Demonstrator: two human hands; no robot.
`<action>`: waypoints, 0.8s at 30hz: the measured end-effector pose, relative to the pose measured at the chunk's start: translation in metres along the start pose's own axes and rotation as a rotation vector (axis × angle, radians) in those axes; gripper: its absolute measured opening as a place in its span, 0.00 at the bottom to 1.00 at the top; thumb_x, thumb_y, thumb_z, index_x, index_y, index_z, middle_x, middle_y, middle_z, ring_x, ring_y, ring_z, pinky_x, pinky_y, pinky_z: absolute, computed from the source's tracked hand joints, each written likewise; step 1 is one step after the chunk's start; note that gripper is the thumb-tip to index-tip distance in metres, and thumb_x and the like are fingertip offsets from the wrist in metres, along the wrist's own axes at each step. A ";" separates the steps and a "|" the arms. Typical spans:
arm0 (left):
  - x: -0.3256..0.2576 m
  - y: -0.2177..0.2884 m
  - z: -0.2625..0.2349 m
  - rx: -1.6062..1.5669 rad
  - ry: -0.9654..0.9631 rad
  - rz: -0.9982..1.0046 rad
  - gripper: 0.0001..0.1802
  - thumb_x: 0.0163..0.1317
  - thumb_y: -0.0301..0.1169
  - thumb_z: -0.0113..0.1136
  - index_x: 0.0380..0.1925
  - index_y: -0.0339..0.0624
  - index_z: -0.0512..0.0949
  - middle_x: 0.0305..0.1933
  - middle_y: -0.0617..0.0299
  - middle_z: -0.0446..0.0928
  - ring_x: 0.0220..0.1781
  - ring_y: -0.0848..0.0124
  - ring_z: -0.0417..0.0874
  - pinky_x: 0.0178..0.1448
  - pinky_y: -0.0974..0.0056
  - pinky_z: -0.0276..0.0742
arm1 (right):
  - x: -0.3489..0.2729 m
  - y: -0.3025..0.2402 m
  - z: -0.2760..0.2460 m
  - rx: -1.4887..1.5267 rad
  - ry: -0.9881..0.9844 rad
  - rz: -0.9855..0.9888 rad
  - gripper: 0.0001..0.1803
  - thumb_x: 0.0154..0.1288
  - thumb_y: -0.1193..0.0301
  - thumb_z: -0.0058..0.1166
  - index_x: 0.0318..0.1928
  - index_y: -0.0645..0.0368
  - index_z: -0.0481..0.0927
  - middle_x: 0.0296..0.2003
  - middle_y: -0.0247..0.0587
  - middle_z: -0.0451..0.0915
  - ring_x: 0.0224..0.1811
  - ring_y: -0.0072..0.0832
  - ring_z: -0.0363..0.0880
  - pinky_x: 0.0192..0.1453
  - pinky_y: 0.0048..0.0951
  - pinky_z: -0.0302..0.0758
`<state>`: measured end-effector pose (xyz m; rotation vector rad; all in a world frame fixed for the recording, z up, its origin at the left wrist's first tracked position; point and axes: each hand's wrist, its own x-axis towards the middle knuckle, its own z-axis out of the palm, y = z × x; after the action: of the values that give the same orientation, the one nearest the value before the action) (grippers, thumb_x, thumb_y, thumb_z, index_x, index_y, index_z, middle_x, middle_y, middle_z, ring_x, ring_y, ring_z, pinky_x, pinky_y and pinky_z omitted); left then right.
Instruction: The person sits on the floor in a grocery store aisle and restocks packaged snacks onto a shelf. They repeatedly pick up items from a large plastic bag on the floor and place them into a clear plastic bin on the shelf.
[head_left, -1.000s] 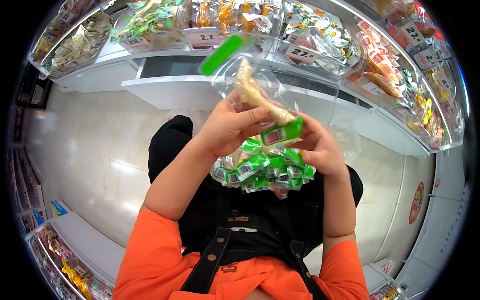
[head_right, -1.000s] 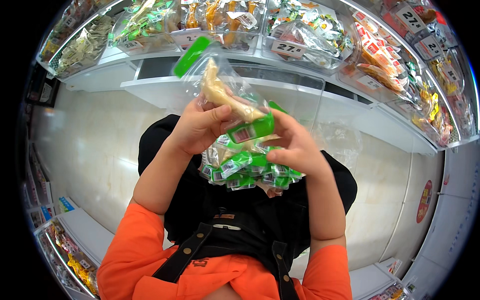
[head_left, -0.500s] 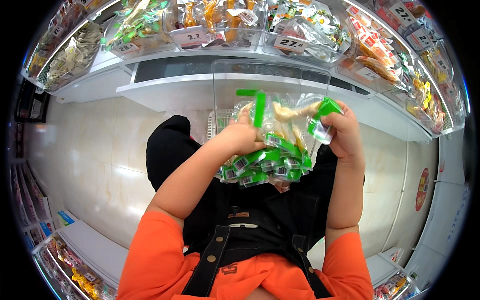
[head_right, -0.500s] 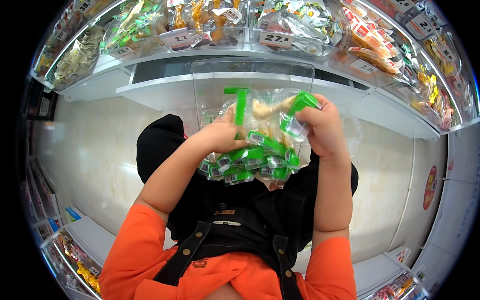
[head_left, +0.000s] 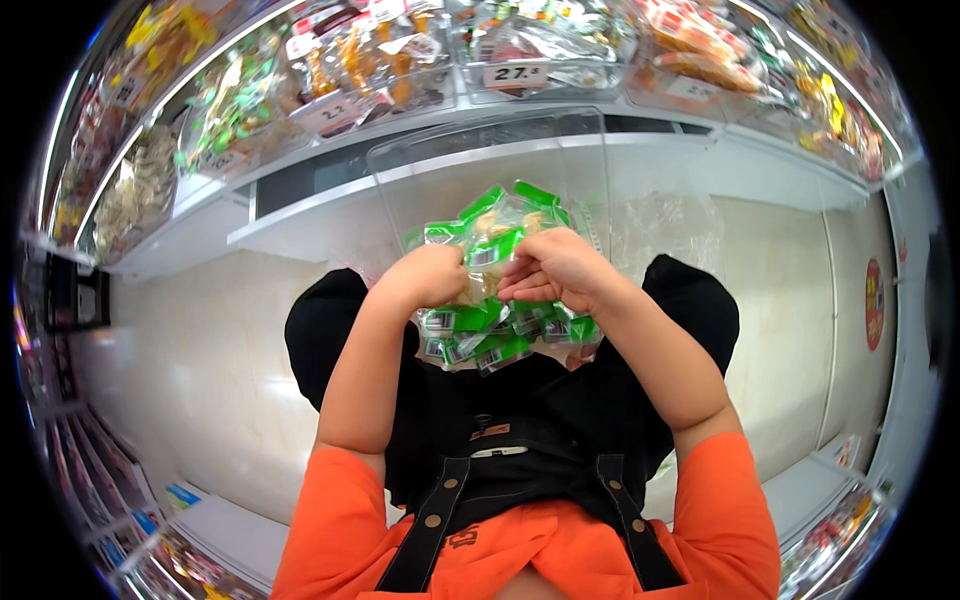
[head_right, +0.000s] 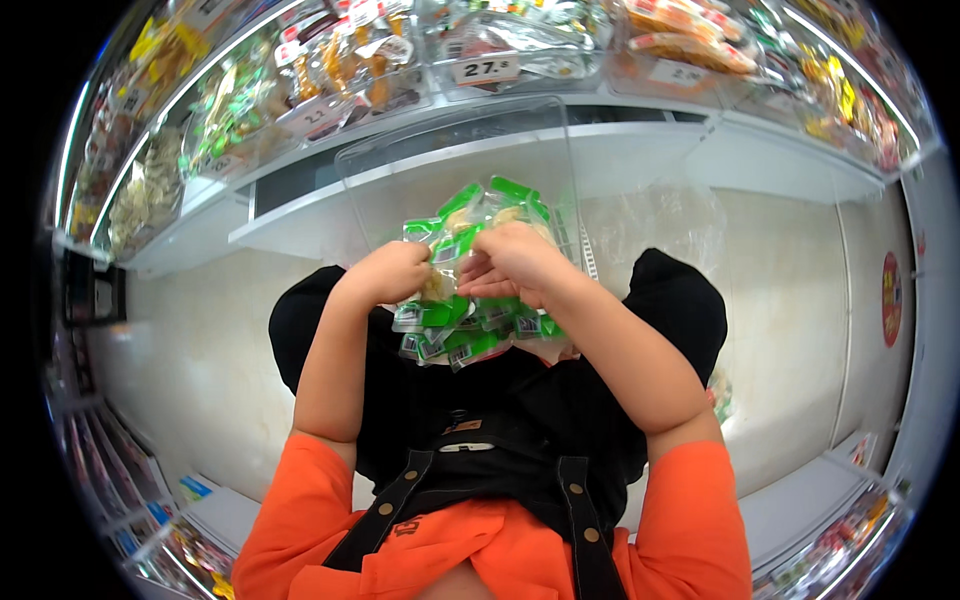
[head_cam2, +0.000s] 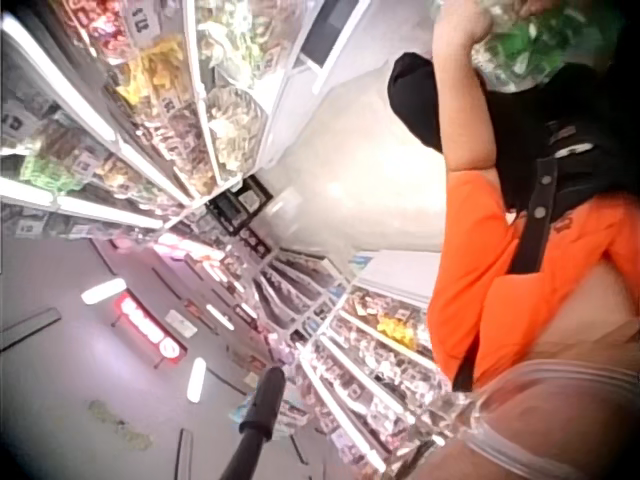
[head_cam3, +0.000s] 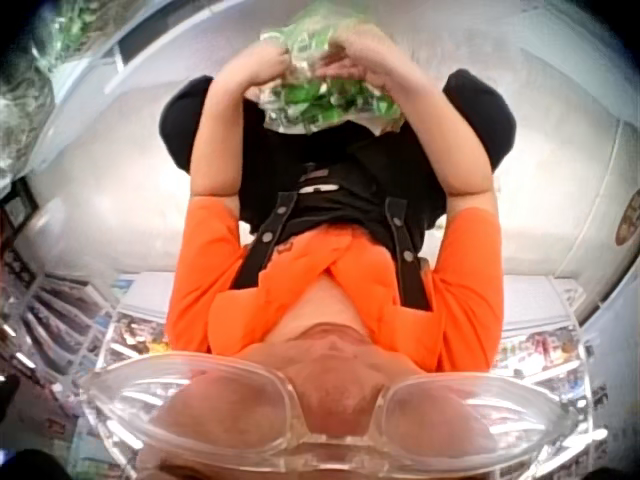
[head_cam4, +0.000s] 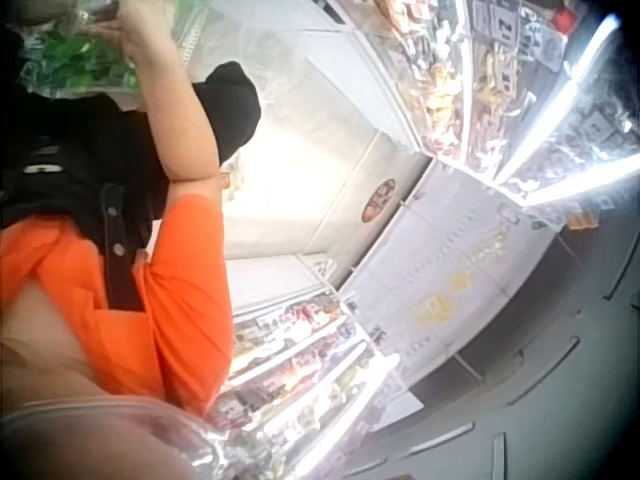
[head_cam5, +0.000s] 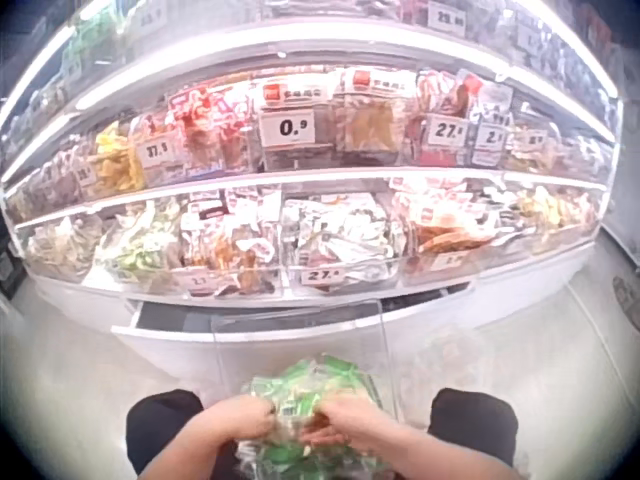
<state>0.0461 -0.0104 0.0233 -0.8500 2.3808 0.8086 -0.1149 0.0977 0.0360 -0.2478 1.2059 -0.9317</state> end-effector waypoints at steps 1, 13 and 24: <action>0.001 0.001 -0.003 -0.053 0.034 -0.029 0.17 0.52 0.32 0.41 0.37 0.34 0.73 0.35 0.41 0.76 0.40 0.51 0.77 0.45 0.56 0.71 | 0.002 0.002 -0.001 -0.026 -0.015 0.029 0.13 0.57 0.73 0.41 0.34 0.76 0.70 0.28 0.55 0.77 0.28 0.37 0.81 0.24 0.24 0.81; 0.074 0.011 0.014 -0.464 0.046 0.080 0.29 0.63 0.49 0.38 0.60 0.47 0.60 0.63 0.47 0.58 0.66 0.57 0.56 0.65 0.62 0.52 | -0.017 0.018 -0.001 -0.119 -0.132 0.011 0.19 0.52 0.68 0.40 0.27 0.78 0.72 0.22 0.61 0.76 0.22 0.39 0.80 0.21 0.28 0.78; 0.081 0.000 0.016 -0.437 -0.152 -0.052 0.34 0.60 0.56 0.36 0.64 0.57 0.53 0.66 0.56 0.51 0.65 0.59 0.55 0.65 0.55 0.50 | -0.203 0.159 -0.126 -0.278 0.897 -1.173 0.07 0.54 0.71 0.50 0.21 0.57 0.77 0.22 0.40 0.77 0.26 0.35 0.76 0.31 0.30 0.73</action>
<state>-0.0061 -0.0323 -0.0369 -0.9708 2.0703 1.3491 -0.1593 0.3814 0.0291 -0.8787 2.0656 -2.0128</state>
